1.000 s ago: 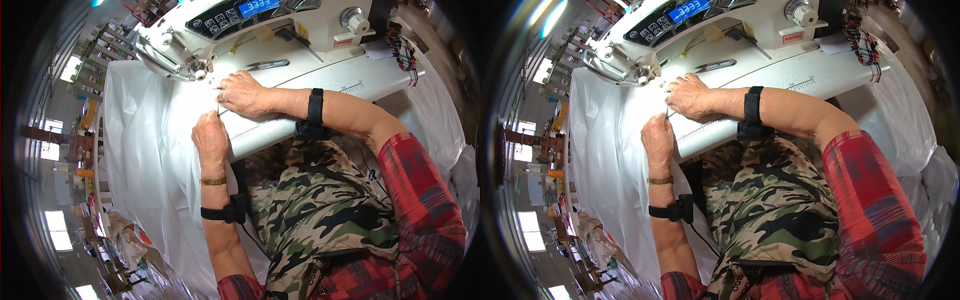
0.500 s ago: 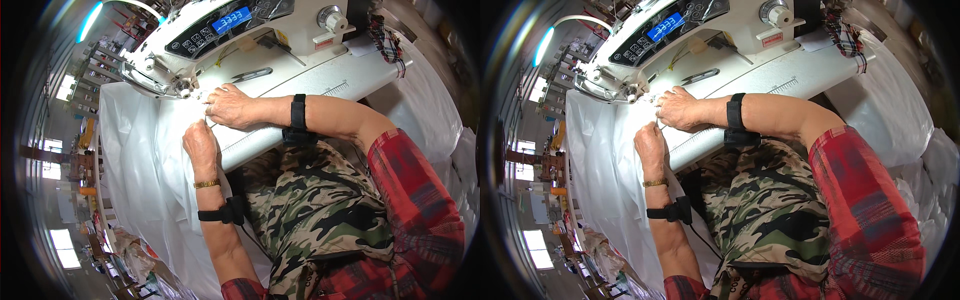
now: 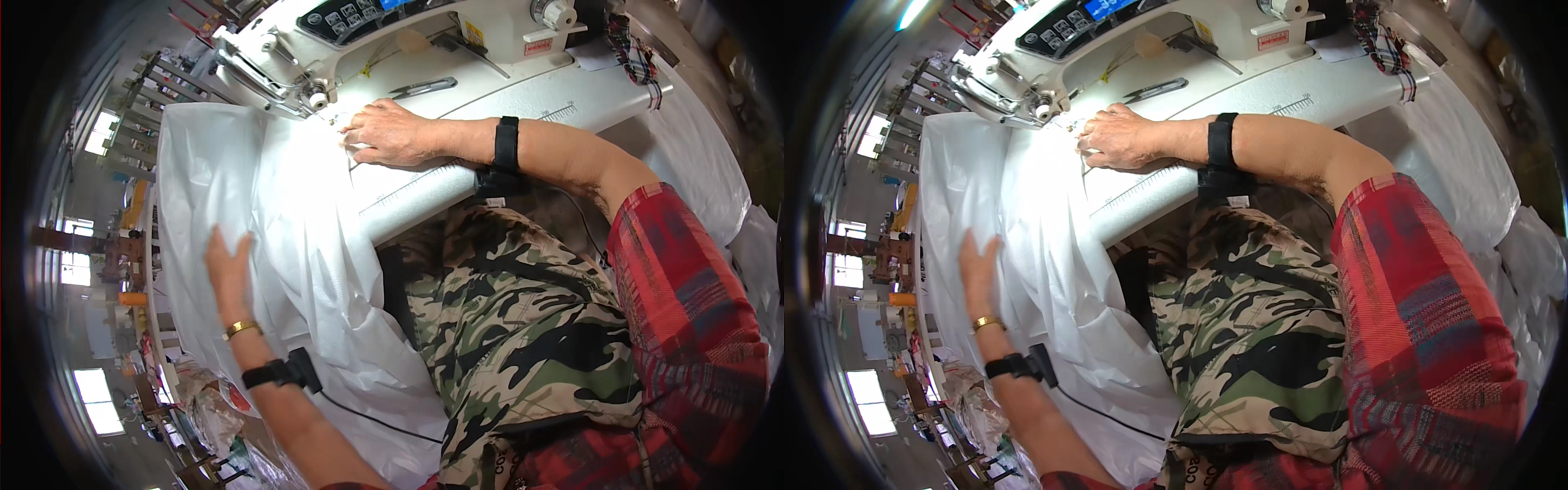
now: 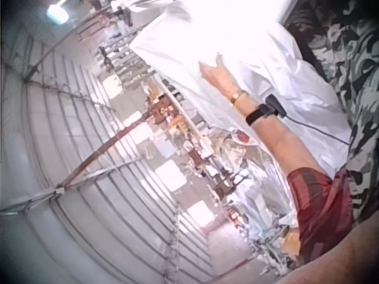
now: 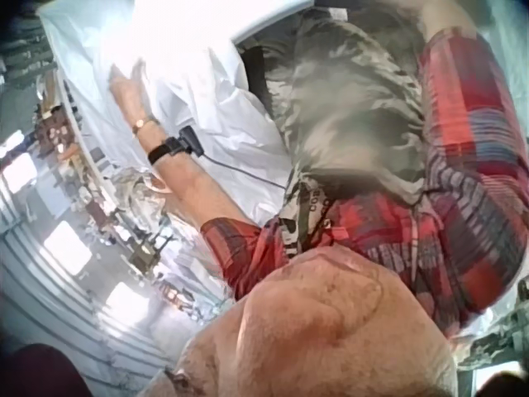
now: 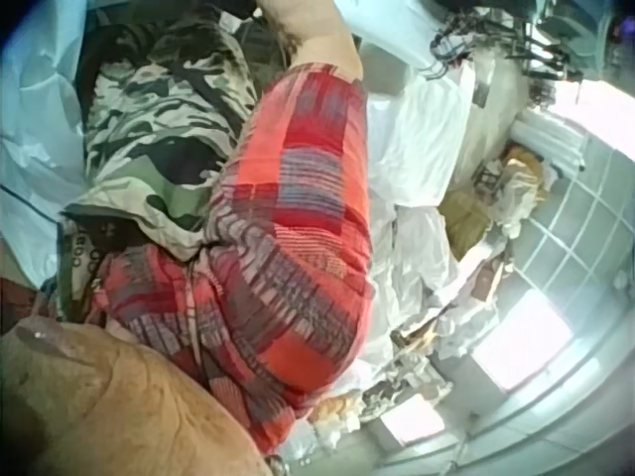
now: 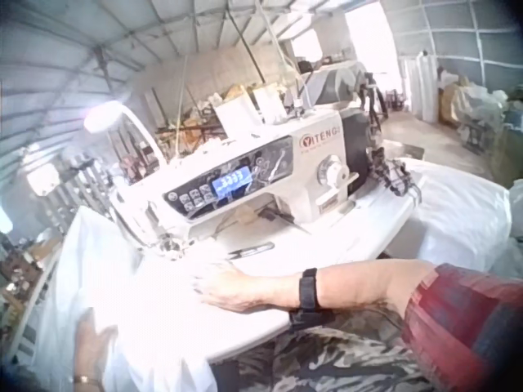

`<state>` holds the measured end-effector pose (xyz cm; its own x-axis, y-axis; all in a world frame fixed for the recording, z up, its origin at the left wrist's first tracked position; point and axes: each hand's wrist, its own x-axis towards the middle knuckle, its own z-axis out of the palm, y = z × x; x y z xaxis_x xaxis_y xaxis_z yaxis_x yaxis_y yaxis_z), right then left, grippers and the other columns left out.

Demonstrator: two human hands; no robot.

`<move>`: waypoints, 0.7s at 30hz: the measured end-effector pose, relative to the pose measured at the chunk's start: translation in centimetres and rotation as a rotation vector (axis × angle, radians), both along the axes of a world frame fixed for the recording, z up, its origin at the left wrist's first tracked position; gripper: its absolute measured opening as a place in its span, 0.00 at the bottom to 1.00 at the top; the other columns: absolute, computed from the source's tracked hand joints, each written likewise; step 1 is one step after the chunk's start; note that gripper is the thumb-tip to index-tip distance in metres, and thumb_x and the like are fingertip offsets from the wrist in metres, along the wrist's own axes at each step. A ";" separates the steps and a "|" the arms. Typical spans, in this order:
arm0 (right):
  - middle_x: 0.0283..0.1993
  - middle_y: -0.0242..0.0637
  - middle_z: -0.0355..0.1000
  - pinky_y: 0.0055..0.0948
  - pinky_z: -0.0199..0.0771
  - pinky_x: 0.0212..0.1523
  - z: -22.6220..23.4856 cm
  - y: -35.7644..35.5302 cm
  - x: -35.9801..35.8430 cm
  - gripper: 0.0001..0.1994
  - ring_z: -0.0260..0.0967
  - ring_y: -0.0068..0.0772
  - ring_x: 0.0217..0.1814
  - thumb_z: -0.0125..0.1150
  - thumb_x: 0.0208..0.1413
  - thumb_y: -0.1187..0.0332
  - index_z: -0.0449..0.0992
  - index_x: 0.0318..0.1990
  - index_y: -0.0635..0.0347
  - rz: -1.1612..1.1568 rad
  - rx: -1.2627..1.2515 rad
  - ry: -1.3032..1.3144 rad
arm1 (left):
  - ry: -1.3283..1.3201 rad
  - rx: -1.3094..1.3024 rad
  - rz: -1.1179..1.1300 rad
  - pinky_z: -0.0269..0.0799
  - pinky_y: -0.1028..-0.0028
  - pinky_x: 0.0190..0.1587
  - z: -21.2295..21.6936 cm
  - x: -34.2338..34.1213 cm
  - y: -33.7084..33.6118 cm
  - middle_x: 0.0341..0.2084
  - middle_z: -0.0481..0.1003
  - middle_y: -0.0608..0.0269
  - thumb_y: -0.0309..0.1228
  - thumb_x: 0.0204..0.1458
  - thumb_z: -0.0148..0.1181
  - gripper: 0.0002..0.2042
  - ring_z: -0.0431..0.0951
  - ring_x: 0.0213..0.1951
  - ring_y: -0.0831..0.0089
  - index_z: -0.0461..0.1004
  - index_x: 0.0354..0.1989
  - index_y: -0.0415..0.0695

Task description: Sewing together large sheets of white plastic using an industrial sewing machine.

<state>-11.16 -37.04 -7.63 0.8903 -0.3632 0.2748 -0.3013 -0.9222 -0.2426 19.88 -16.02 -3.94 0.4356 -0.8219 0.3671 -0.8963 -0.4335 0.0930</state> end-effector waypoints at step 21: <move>0.31 0.37 0.69 0.43 0.64 0.50 0.4 -0.9 0.5 0.06 0.70 0.42 0.42 0.55 0.56 0.65 0.73 0.34 0.56 -0.120 -0.189 -0.179 | 0.373 0.098 0.512 0.68 0.57 0.55 -1.1 6.0 26.4 0.46 0.75 0.38 0.38 0.56 0.58 0.21 0.73 0.51 0.44 0.72 0.53 0.34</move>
